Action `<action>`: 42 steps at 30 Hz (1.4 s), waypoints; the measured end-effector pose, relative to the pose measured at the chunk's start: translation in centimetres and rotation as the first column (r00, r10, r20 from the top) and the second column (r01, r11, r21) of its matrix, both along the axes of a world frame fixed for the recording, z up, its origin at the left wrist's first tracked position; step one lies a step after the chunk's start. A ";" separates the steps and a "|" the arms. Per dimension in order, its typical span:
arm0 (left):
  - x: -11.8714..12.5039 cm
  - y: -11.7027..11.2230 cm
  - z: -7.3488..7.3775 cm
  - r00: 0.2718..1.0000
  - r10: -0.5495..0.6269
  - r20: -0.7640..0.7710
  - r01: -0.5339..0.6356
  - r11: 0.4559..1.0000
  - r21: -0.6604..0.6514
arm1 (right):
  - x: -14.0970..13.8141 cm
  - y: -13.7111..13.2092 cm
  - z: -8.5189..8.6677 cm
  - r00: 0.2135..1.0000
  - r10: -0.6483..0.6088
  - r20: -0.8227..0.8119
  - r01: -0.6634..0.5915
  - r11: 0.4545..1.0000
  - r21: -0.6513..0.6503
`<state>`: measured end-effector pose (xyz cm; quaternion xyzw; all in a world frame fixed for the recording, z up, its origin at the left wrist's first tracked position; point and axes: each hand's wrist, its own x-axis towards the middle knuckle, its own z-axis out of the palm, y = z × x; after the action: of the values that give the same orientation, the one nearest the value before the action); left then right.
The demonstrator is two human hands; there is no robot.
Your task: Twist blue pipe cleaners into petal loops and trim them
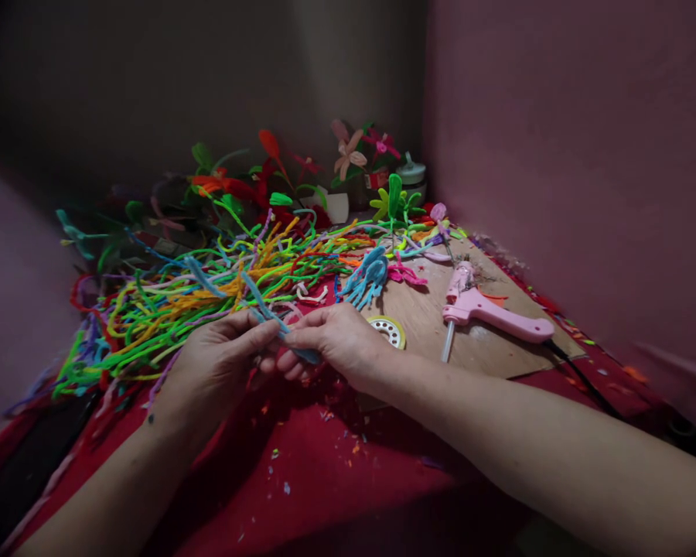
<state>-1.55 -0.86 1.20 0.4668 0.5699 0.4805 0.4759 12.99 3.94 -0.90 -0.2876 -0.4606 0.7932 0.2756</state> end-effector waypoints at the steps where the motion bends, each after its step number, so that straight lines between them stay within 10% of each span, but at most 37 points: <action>1: -0.1 0.0 0.0 1.000 -0.015 -0.010 0.015 1.000 -0.001 | 0.0 0.1 0.0 1.000 0.003 -0.007 -0.003 1.000 0.010; 35: -1.3 1.1 -1.5 0.991 -0.062 0.120 0.064 0.998 -0.015 | -1.4 2.2 1.2 0.983 -0.106 -0.152 0.116 0.992 0.057; 42: -1.3 1.0 -1.6 0.987 -0.051 0.155 0.051 0.999 0.000 | -1.7 2.8 -1.0 0.983 -0.112 -0.147 0.119 0.992 0.040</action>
<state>-2.82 0.18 -0.40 0.4415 0.5201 0.5018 0.5317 11.27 6.71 -1.88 -0.2489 -0.4409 0.7833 0.3607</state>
